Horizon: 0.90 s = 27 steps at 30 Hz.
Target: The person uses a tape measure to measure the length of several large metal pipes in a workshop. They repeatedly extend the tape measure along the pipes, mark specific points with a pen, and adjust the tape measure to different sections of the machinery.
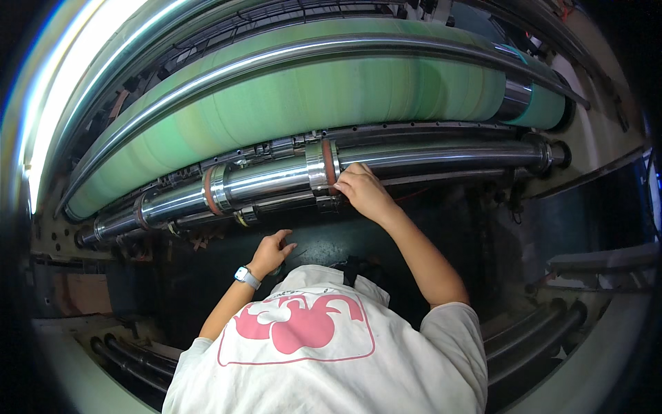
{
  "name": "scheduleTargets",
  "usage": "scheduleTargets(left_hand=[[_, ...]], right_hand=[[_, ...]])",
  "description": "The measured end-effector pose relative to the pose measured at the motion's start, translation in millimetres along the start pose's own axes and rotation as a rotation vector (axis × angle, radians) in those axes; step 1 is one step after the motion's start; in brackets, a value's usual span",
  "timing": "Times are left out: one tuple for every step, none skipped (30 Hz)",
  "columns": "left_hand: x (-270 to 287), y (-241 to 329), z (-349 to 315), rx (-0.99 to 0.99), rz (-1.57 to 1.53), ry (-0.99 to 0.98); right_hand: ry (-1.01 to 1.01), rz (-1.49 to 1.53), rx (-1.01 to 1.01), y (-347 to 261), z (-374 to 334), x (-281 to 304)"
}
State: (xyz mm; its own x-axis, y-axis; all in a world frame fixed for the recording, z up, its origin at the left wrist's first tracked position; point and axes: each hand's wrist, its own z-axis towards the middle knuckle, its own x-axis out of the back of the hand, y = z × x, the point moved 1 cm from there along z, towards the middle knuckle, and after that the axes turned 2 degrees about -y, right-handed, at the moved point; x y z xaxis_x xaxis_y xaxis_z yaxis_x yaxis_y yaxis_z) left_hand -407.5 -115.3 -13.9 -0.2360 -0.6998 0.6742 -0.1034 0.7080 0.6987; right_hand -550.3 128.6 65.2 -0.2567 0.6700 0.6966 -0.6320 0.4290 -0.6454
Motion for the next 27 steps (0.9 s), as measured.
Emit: scheduleTargets(left_hand=[[-3,0,-1,0.001,0.009,-0.002],[-6,-1,-1,0.002,0.018,-0.004],[-8,-2,-1,0.003,0.025,-0.004],[-9,-4,-2,0.014,0.015,-0.004],[-9,-5,-3,0.016,0.012,0.001],[-9,-5,-4,0.018,0.007,0.003],[-9,-6,-6,0.02,0.003,0.005],[-10,-8,-7,0.03,-0.003,0.009],[-11,-11,-10,0.041,-0.008,0.013],[-12,-15,-12,0.051,-0.012,0.017],[-13,-19,-14,0.062,-0.01,0.019],[-14,-24,-17,0.075,-0.007,0.021],[-15,-29,-20,0.087,-0.004,0.023],[-19,-37,-22,0.088,-0.01,0.038],[-21,-43,-24,0.086,-0.016,0.053],[-23,-48,-26,0.085,-0.022,0.067],[-26,-54,-28,0.092,-0.021,0.069],[-25,-56,-29,0.099,-0.02,0.069],[-25,-57,-30,0.106,-0.019,0.07],[-26,-59,-29,0.129,-0.023,0.055],[-25,-61,-31,0.156,-0.021,0.037],[-24,-63,-32,0.182,-0.019,0.018],[-23,-64,-32,0.184,-0.018,0.027],[-24,-64,-33,0.182,-0.014,0.024],[-25,-65,-32,0.179,-0.012,0.022],[-25,-65,-33,0.181,-0.015,0.012],[-24,-65,-32,0.183,-0.02,0.009]], right_hand=[[-0.005,-0.054,-0.009,-2,1,-2],[-0.01,-0.108,-0.019,-4,2,-3],[-0.016,-0.164,-0.026,-5,4,-3],[-0.026,-0.187,-0.017,-6,5,-3],[-0.035,-0.21,-0.008,-6,7,-3],[-0.046,-0.235,-0.002,-6,7,-3],[-0.052,-0.26,0.014,-7,7,-3],[-0.059,-0.285,0.03,-7,8,-3],[-0.064,-0.31,0.046,-8,8,-4],[-0.063,-0.341,0.066,-9,10,-4],[-0.061,-0.372,0.085,-11,12,-3],[-0.059,-0.401,0.103,-14,14,-3],[-0.068,-0.418,0.13,-17,17,-2],[-0.078,-0.436,0.157,-22,21,-1],[-0.085,-0.455,0.183,-24,23,0],[-0.091,-0.477,0.205,-24,25,-1],[-0.098,-0.5,0.226,-22,27,-2],[-0.103,-0.522,0.247,-20,28,-3],[-0.105,-0.537,0.263,-19,29,-3],[-0.106,-0.552,0.277,-17,28,-2],[-0.105,-0.56,0.289,-18,29,-3],[-0.099,-0.585,0.317,-19,31,-4],[-0.093,-0.611,0.343,-20,36,-3],[-0.086,-0.639,0.356,-22,37,-2],[-0.112,-0.665,0.374,-23,39,-3],[-0.138,-0.691,0.391,-24,43,-6],[-0.163,-0.72,0.415,-26,48,-6]])
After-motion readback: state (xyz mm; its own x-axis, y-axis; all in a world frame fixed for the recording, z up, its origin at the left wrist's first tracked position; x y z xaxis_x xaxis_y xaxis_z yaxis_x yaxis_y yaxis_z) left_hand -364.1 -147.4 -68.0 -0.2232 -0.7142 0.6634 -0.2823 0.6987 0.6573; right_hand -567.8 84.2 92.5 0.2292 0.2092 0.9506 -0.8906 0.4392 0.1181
